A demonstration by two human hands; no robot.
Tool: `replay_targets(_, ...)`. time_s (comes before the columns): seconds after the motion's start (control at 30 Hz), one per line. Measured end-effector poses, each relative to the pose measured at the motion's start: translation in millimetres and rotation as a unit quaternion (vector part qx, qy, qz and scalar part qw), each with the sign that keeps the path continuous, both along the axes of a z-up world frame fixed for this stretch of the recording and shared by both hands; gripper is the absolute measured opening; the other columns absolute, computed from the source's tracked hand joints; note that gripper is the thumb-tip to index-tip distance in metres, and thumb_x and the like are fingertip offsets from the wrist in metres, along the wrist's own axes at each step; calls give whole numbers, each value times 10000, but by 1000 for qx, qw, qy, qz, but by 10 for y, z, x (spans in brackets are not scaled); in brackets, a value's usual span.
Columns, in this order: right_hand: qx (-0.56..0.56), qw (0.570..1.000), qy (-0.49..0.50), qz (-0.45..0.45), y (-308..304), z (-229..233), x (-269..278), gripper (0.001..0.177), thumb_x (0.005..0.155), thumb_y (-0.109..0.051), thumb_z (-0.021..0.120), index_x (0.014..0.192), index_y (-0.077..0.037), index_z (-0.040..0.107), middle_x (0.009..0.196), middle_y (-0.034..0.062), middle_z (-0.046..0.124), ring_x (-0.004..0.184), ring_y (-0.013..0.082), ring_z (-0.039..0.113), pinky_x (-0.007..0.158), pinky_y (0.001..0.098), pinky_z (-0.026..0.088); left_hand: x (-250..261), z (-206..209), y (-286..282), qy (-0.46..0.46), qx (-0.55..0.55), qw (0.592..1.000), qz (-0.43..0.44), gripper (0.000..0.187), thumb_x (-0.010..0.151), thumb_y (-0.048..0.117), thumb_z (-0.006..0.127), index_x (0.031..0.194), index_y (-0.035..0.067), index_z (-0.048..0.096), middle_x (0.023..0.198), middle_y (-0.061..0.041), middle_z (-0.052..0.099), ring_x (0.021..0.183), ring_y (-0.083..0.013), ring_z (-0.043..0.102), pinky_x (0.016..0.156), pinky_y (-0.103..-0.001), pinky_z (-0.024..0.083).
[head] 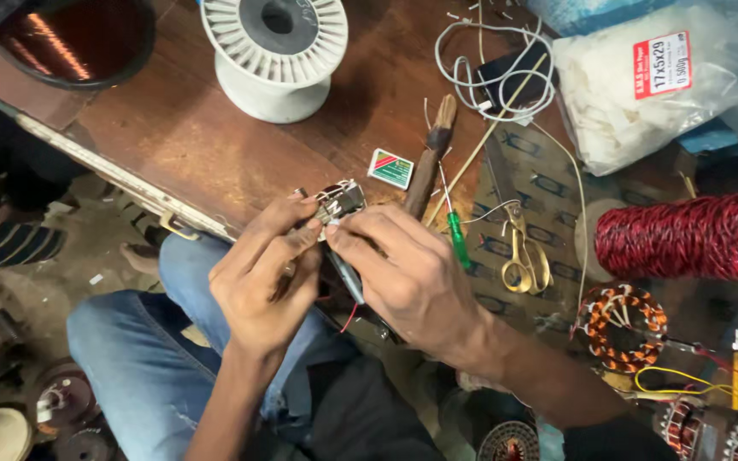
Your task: The person is sitting on the floor repairing a small electrical component, likely a motor stator. They use a screwdriver to adjust parts, wrap white tape around wires, and use large scissors to cut the tape. The workspace is cluttered with various tools and electrical parts.
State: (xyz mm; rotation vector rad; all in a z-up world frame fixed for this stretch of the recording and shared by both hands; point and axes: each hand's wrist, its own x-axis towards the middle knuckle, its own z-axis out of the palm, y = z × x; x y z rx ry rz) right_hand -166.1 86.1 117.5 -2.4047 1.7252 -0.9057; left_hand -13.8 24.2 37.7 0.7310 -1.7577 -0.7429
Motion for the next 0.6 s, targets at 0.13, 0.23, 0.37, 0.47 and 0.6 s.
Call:
replay_targets(0.13,-20,1000,-7,3,-17,-109,-25,314,758,105,707,1070,73,693,1015,177,677,957,335,690,829,406,587,11,-49,16,13,-11,1000,-4,250,792,-120,742,1018,-24,694,1166,-166,720,1170,-334,726,1055,-415,584)
replay_targets(0.23,-46,999,-13,15,-63,-143,-53,329,755,118,700,1082,78,703,998,172,677,949,330,697,827,402,593,-1,-26,16,12,14,1000,2,221,782,-128,734,974,-28,689,1164,-180,726,1157,-341,729,1017,-397,589)
replay_targets(0.37,-82,996,0,20,7,-169,-78,345,731,97,715,1076,87,709,1012,185,687,959,346,708,839,409,604,-82,-56,27,44,-44,998,25,188,791,-133,758,943,-52,684,1111,-198,722,1113,-363,733,1007,-424,596)
replay_targets(0.47,-113,993,-38,-12,185,-214,-161,314,742,82,745,1055,92,712,1001,188,692,947,340,721,826,393,613,-171,-99,-30,60,-96,993,31,160,819,-135,785,899,-56,671,1077,-209,726,1074,-380,738,970,-431,607)
replay_targets(0.6,-86,972,-27,-219,490,-355,-501,164,868,103,718,1006,14,733,996,153,746,925,271,761,816,340,624,-275,-102,-264,36,-188,981,19,162,828,-131,801,852,-55,661,1038,-207,732,1026,-385,739,916,-437,622)
